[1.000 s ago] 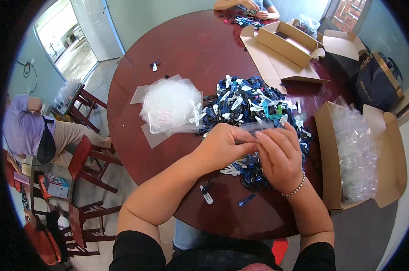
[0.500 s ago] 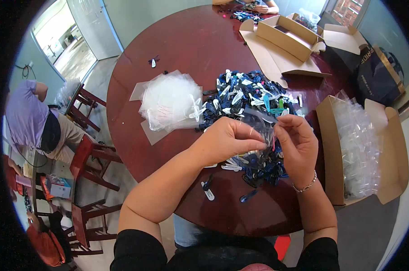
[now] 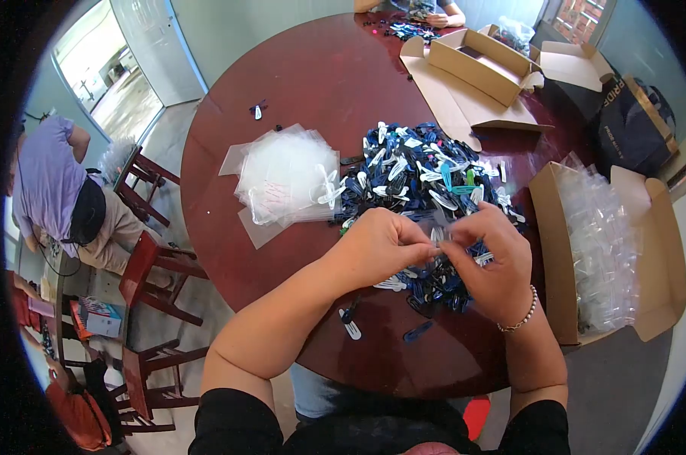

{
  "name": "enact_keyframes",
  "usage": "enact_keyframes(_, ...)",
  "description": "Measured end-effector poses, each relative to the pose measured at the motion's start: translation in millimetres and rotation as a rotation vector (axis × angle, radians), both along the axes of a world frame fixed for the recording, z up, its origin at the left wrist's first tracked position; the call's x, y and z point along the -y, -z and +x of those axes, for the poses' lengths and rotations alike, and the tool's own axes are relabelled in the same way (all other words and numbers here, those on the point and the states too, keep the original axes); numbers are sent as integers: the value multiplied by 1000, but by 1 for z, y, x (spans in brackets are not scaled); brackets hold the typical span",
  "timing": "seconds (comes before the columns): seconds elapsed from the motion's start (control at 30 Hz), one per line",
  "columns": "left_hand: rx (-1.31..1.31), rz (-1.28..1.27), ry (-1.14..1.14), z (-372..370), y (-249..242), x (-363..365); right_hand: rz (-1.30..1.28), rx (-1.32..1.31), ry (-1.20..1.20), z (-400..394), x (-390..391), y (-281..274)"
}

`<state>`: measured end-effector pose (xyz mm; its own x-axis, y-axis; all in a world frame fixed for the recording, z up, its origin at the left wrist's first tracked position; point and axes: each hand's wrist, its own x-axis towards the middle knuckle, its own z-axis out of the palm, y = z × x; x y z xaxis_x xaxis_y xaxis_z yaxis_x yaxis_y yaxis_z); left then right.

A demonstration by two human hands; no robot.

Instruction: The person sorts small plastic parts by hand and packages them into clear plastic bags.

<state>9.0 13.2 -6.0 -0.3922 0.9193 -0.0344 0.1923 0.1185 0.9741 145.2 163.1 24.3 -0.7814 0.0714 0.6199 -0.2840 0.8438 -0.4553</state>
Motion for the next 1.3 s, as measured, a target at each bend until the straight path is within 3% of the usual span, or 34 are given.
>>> enact_keyframes(0.2,-20,-16,-3,2,0,0,156,49,31,5,0,-8)
enact_keyframes(0.43,-196,50,-15,1,3,2,97,-13,55,9,-1,-12)
enact_keyframes(0.6,-439,40,-42,-1,1,1,378,-42,-12,8,-2,-14)
enact_keyframes(0.93,-697,106,-54,-6,3,4,165,45,-68,9,3,-9)
enact_keyframes(1.3,-872,301,-137,-10,9,2,102,376,-170,9,7,-6)
